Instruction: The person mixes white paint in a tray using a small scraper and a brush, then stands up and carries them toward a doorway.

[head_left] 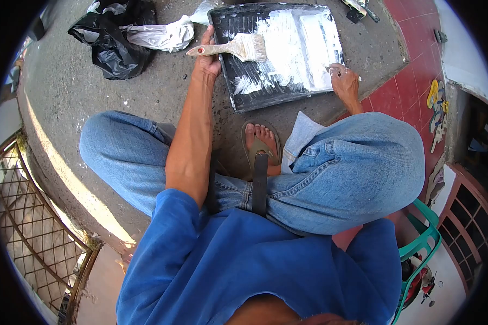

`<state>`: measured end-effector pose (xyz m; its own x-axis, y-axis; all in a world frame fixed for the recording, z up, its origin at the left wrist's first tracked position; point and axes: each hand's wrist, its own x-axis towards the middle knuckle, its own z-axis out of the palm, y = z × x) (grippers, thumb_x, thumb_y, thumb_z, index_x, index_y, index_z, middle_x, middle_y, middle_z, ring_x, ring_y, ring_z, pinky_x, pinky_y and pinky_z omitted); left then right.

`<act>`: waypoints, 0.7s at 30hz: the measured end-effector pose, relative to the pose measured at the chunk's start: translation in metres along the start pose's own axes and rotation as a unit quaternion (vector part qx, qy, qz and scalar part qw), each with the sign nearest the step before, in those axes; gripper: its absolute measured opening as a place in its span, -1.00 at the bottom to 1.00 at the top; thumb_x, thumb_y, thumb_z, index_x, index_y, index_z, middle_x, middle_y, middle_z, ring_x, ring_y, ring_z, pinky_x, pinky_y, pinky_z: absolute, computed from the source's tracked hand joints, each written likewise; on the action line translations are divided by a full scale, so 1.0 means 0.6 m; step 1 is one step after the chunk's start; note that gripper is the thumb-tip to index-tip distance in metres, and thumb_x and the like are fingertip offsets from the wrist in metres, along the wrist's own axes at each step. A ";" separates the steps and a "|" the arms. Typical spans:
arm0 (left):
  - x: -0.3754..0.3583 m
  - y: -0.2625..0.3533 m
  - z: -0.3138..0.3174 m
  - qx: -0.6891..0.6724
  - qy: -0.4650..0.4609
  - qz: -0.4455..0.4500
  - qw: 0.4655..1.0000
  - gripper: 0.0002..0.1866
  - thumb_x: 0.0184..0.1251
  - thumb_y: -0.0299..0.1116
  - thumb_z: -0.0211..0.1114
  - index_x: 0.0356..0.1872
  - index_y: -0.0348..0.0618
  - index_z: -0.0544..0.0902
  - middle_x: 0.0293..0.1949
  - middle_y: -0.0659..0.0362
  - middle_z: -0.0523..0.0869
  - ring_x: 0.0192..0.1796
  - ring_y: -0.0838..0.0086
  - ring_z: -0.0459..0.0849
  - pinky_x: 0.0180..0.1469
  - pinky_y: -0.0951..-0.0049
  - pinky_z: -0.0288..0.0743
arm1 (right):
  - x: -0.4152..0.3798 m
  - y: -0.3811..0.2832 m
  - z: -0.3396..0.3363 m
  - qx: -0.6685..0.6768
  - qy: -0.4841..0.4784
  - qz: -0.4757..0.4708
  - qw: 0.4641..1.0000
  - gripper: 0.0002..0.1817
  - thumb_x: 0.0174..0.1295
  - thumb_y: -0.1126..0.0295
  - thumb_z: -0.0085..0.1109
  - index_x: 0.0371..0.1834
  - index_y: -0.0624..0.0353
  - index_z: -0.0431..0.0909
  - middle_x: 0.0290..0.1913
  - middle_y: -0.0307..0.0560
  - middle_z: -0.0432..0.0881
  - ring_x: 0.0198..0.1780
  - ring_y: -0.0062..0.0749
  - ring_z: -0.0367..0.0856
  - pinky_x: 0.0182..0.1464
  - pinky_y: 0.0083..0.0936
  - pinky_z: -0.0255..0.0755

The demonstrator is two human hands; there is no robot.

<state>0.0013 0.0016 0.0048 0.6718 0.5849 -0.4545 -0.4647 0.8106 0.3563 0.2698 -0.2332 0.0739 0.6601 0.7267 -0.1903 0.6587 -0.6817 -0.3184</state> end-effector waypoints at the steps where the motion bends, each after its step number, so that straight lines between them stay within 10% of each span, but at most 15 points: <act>1: 0.001 -0.002 -0.001 0.010 0.016 0.010 1.000 -0.39 0.21 0.07 0.19 0.10 -0.25 0.47 0.04 -0.02 0.59 0.05 0.19 0.58 0.17 0.16 0.42 | 0.000 -0.005 -0.001 0.021 -0.021 0.004 1.000 -0.76 0.17 0.27 0.07 -0.15 -0.01 0.65 -0.26 0.16 0.65 -0.20 0.04 0.62 -0.14 -0.21 0.44; 21: 0.005 0.000 -0.011 -0.006 0.006 -0.010 1.000 -0.35 0.16 0.07 0.26 0.11 -0.26 0.46 0.02 0.03 0.60 0.04 0.28 0.58 0.16 0.20 0.43 | 0.062 -0.019 0.018 0.020 0.064 -0.079 0.995 -0.78 0.16 0.32 0.10 -0.18 0.06 0.65 -0.35 0.14 0.66 -0.29 -0.01 0.64 -0.18 -0.27 0.45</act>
<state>-0.0008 0.0036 -0.0019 0.6744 0.5680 -0.4717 -0.4576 0.8230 0.3367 0.2829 -0.1974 0.0607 0.5923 0.8055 -0.0164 0.7444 -0.5549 -0.3715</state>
